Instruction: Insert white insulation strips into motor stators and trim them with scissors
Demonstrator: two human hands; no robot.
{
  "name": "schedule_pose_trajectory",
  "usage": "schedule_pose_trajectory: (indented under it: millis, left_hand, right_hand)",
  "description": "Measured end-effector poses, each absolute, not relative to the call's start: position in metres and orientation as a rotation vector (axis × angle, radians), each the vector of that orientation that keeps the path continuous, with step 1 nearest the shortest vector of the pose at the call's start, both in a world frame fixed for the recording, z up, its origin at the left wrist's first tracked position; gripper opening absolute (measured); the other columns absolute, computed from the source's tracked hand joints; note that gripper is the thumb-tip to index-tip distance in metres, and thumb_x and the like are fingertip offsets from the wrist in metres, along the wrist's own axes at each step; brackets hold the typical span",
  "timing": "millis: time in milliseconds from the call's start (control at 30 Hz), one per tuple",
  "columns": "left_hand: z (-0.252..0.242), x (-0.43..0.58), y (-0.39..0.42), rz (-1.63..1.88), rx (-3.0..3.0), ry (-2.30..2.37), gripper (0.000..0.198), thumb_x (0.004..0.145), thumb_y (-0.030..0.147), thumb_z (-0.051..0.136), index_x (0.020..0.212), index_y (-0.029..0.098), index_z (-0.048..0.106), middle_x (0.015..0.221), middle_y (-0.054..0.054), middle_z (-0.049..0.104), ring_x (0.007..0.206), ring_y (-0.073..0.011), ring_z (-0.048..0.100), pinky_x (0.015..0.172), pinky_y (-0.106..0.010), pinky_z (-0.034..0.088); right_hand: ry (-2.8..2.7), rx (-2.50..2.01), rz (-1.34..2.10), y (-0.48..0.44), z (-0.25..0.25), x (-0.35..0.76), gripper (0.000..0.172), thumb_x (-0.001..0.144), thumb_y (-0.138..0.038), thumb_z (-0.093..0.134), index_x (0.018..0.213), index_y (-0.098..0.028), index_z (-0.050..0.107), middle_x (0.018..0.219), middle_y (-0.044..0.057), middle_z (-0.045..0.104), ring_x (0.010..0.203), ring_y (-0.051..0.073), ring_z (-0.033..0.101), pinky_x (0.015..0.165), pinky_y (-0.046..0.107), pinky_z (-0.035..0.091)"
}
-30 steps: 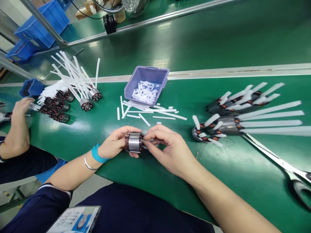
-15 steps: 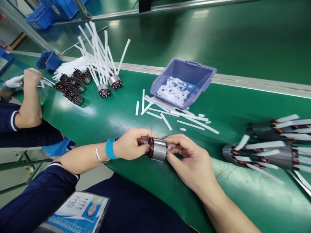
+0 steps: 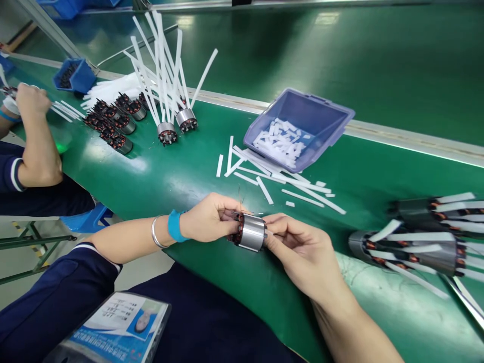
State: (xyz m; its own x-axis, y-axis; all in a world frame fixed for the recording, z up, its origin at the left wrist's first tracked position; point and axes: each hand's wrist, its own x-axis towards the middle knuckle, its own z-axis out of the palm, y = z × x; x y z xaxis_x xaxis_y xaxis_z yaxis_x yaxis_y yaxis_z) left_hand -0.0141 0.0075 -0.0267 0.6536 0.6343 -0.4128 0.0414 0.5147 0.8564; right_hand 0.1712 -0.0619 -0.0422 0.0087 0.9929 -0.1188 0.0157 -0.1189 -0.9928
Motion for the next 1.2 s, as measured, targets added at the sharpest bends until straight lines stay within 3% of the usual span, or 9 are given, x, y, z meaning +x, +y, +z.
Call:
schedule_pose_trajectory:
  millis: [200, 367, 600, 800, 867, 967, 1067, 1133, 1200]
  left_hand:
    - [-0.021, -0.022, 0.019, 0.200, 0.836, 0.657, 0.029, 0.075, 0.005, 0.070, 0.104, 0.011, 0.071, 0.075, -0.002, 0.072, 0.065, -0.0111, 0.069, 0.062, -0.024, 0.058]
    - [-0.028, -0.021, 0.019, 0.218, 0.838, 0.663, 0.025, 0.075, 0.001, 0.066, 0.098, 0.011, 0.072, 0.070, -0.001, 0.071, 0.063, -0.0106, 0.069, 0.061, -0.023, 0.059]
    - [-0.036, -0.019, 0.014, 0.274, 0.879, 0.662, 0.031, 0.064, -0.002, 0.066, 0.092, 0.009, 0.072, 0.068, 0.000, 0.070, 0.057, -0.0087, 0.066, 0.055, -0.019, 0.057]
    - [-0.032, -0.018, 0.018, 0.314, 0.843, 0.683, 0.028, 0.058, 0.001, 0.073, 0.085, 0.009, 0.070, 0.070, -0.002, 0.070, 0.060, -0.0102, 0.066, 0.058, -0.021, 0.056]
    - [-0.031, -0.017, 0.019, 0.343, 0.837, 0.708, 0.023, 0.059, 0.007, 0.078, 0.080, 0.009, 0.067, 0.068, -0.002, 0.069, 0.059, -0.0116, 0.066, 0.055, -0.023, 0.056]
    - [-0.026, -0.017, 0.019, 0.312, 0.830, 0.702, 0.031, 0.057, 0.018, 0.084, 0.080, 0.010, 0.066, 0.070, -0.004, 0.069, 0.059, -0.0152, 0.068, 0.051, -0.025, 0.057]
    - [-0.020, -0.020, 0.019, 0.268, 0.860, 0.678, 0.035, 0.059, 0.025, 0.085, 0.084, 0.010, 0.066, 0.073, -0.005, 0.070, 0.060, -0.0160, 0.068, 0.051, -0.025, 0.057]
    - [-0.018, -0.022, 0.019, 0.241, 0.903, 0.665, 0.035, 0.063, 0.026, 0.084, 0.088, 0.010, 0.065, 0.074, -0.005, 0.069, 0.061, -0.0161, 0.069, 0.051, -0.025, 0.057]
    - [-0.017, -0.023, 0.019, 0.239, 0.940, 0.662, 0.046, 0.065, 0.022, 0.082, 0.105, 0.012, 0.061, 0.077, -0.004, 0.069, 0.062, -0.0168, 0.070, 0.052, -0.024, 0.057]
  right_hand:
    - [-1.137, -1.269, 1.338, -0.059, -0.038, 0.178, 0.024, 0.069, -0.041, 0.083, 0.062, -0.025, 0.066, 0.078, 0.003, 0.065, 0.068, 0.018, 0.061, 0.057, 0.028, 0.053]
    - [-1.127, -1.263, 1.364, -0.058, -0.034, 0.179, 0.022, 0.072, -0.038, 0.081, 0.061, -0.025, 0.067, 0.078, 0.005, 0.065, 0.070, 0.020, 0.062, 0.058, 0.029, 0.053]
    - [-1.107, -1.320, 1.295, -0.059, -0.033, 0.171, 0.027, 0.067, -0.027, 0.079, 0.051, -0.021, 0.058, 0.073, 0.005, 0.068, 0.065, 0.017, 0.063, 0.055, 0.026, 0.052]
    - [-1.184, -1.278, 1.369, -0.052, -0.033, 0.180, 0.030, 0.073, -0.042, 0.077, 0.061, -0.020, 0.062, 0.075, 0.006, 0.069, 0.064, 0.017, 0.064, 0.056, 0.028, 0.053]
    - [-1.247, -1.380, 1.218, -0.044, -0.039, 0.184, 0.027, 0.080, -0.048, 0.069, 0.076, -0.021, 0.067, 0.077, 0.006, 0.069, 0.065, 0.018, 0.064, 0.060, 0.031, 0.054]
    - [-1.446, -1.625, 0.582, -0.031, -0.052, 0.180, 0.025, 0.082, -0.045, 0.065, 0.091, -0.022, 0.068, 0.089, 0.009, 0.068, 0.076, 0.023, 0.063, 0.069, 0.039, 0.052]
    - [-1.703, -1.732, 0.202, -0.023, -0.062, 0.171, 0.017, 0.084, -0.037, 0.061, 0.084, -0.021, 0.068, 0.096, 0.012, 0.066, 0.090, 0.029, 0.060, 0.074, 0.045, 0.048]
    - [-1.750, -1.729, 0.173, -0.024, -0.062, 0.169, 0.019, 0.086, -0.031, 0.056, 0.073, -0.021, 0.065, 0.092, 0.012, 0.067, 0.090, 0.030, 0.061, 0.073, 0.046, 0.047]
    - [-1.667, -1.661, 0.247, -0.028, -0.055, 0.173, 0.020, 0.086, -0.031, 0.056, 0.069, -0.021, 0.062, 0.091, 0.012, 0.068, 0.090, 0.029, 0.063, 0.076, 0.045, 0.048]
